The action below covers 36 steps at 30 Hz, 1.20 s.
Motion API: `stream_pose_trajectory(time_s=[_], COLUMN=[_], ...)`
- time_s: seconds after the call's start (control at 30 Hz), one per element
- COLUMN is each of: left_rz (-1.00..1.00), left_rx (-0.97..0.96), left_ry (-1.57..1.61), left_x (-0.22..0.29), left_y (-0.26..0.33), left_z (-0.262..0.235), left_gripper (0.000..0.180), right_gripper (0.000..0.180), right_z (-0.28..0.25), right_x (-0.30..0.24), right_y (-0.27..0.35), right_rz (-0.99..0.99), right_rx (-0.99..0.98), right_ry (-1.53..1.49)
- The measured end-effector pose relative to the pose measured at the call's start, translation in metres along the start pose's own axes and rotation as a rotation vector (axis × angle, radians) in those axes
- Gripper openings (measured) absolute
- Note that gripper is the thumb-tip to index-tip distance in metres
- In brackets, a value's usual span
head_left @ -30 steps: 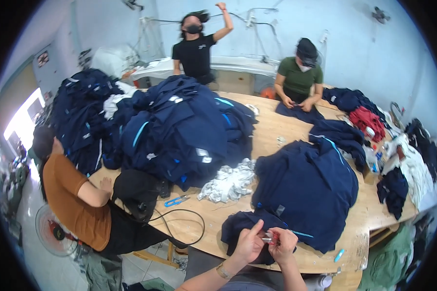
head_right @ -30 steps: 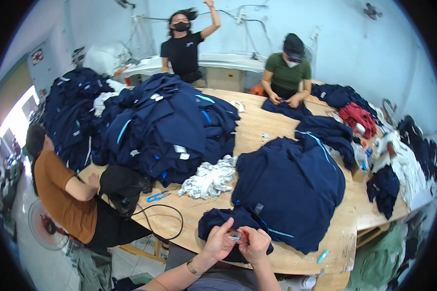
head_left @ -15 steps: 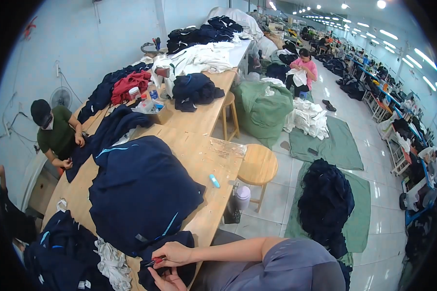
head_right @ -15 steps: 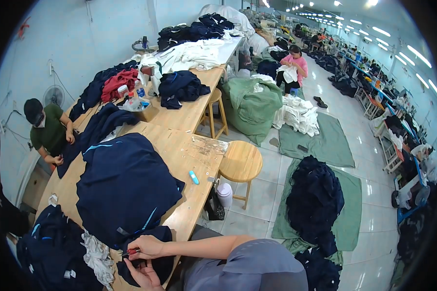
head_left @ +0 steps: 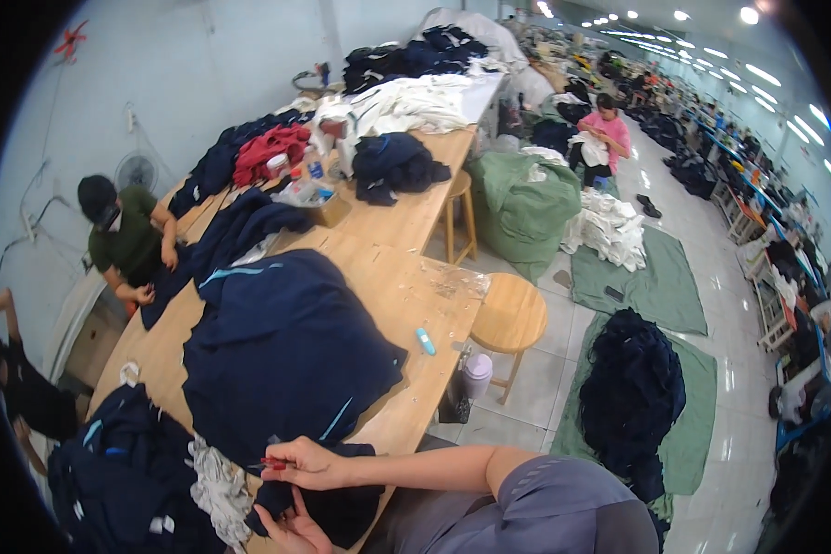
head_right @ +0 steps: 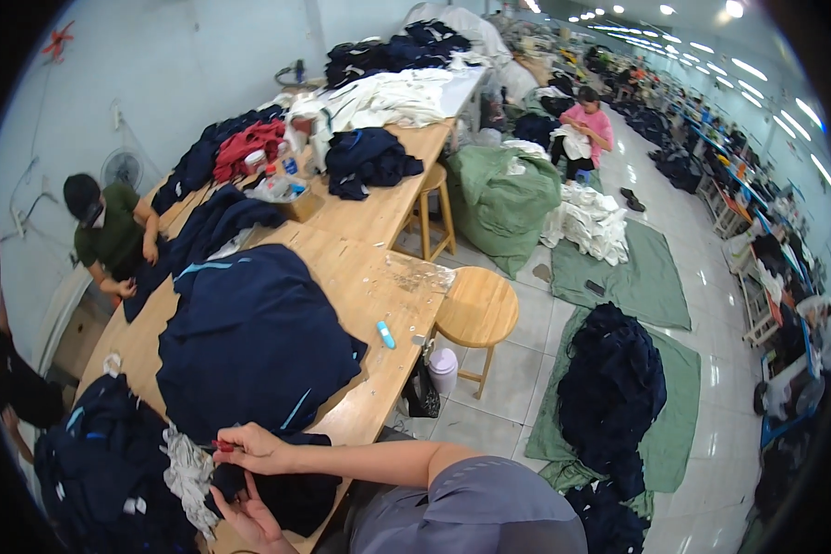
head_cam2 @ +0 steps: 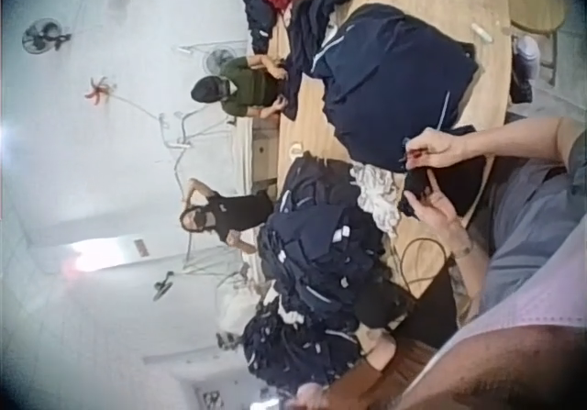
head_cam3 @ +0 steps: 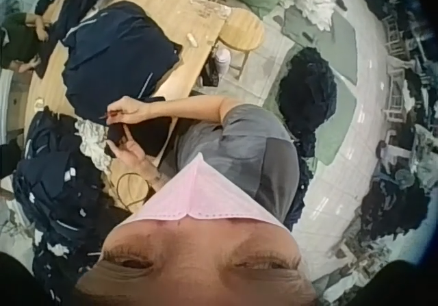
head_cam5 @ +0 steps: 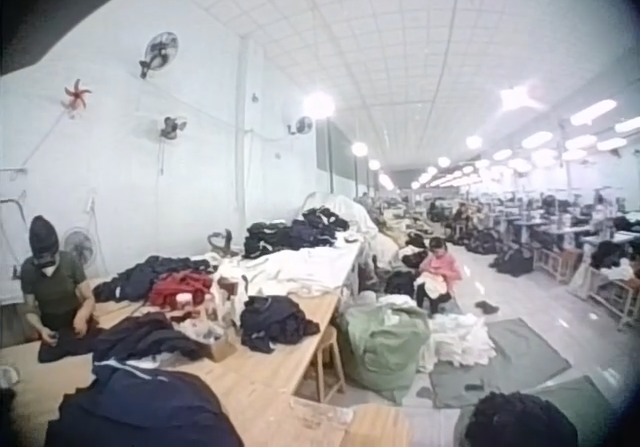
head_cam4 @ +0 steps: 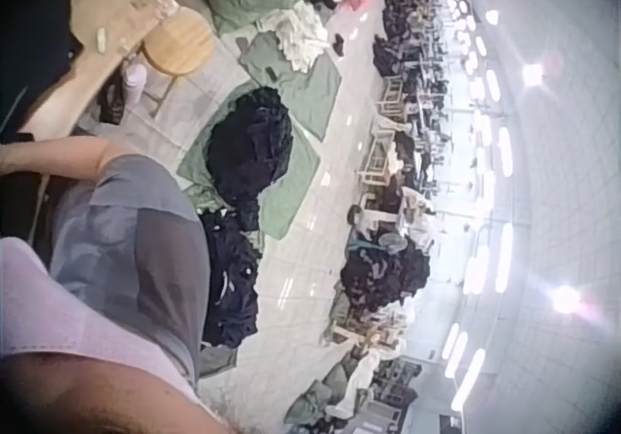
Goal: The worker trims excess threads from finished blue garments using thread snips.
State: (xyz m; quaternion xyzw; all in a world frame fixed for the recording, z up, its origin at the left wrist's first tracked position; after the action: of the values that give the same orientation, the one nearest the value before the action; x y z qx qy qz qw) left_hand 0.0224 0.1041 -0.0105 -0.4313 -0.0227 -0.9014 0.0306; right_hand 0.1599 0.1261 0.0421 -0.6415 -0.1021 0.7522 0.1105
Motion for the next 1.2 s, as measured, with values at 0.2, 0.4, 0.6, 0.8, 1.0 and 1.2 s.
stream_pose_trajectory(time_s=[0.2, 0.4, 0.6, 0.8, 1.0, 1.2], left_rz=[0.036, 0.066, -0.023, -0.046, -0.072, -0.113], left_rx=[-0.026, 0.197, 0.282, 0.137, 0.089, -0.03], left_ry=[0.21, 0.251, 0.33, 0.316, 0.313, 0.335], left_x=[0.016, 0.02, 0.02, 0.016, -0.009, -0.021], left_y=[-0.009, 0.002, 0.011, 0.011, -0.001, -0.012], left_z=[0.024, -0.013, -0.011, -0.013, -0.01, -0.057], left_gripper=[0.033, 0.03, 0.028, 0.018, 0.014, 0.022], right_gripper=[0.014, 0.026, 0.039, 0.009, 0.036, 0.016], right_z=[-0.029, -0.117, -0.063, 0.019, 0.027, 0.042], right_x=[-0.024, -0.012, 0.009, 0.012, 0.011, 0.009], right_y=[-0.018, -0.015, 0.012, 0.032, 0.014, 0.024], right_rz=[0.223, 0.132, 0.391, 0.295, 0.062, -0.261], right_rx=[0.112, 0.442, 0.216, -0.017, -0.097, -0.089], right_ry=[-0.095, -0.486, -0.388, 0.103, 0.386, 0.446])
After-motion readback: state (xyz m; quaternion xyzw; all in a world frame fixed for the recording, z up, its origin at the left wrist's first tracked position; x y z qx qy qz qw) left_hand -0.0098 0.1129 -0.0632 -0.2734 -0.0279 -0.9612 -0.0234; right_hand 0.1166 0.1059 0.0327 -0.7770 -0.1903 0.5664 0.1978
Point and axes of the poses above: each hand's wrist, its own y-axis away from the middle knuckle, its own z-axis out of the palm, x = y × z, the point moved 9 cm from there along -y, towards the middle knuckle, and after that the axes turned 10 degrees about z, right-handed, at the moved point
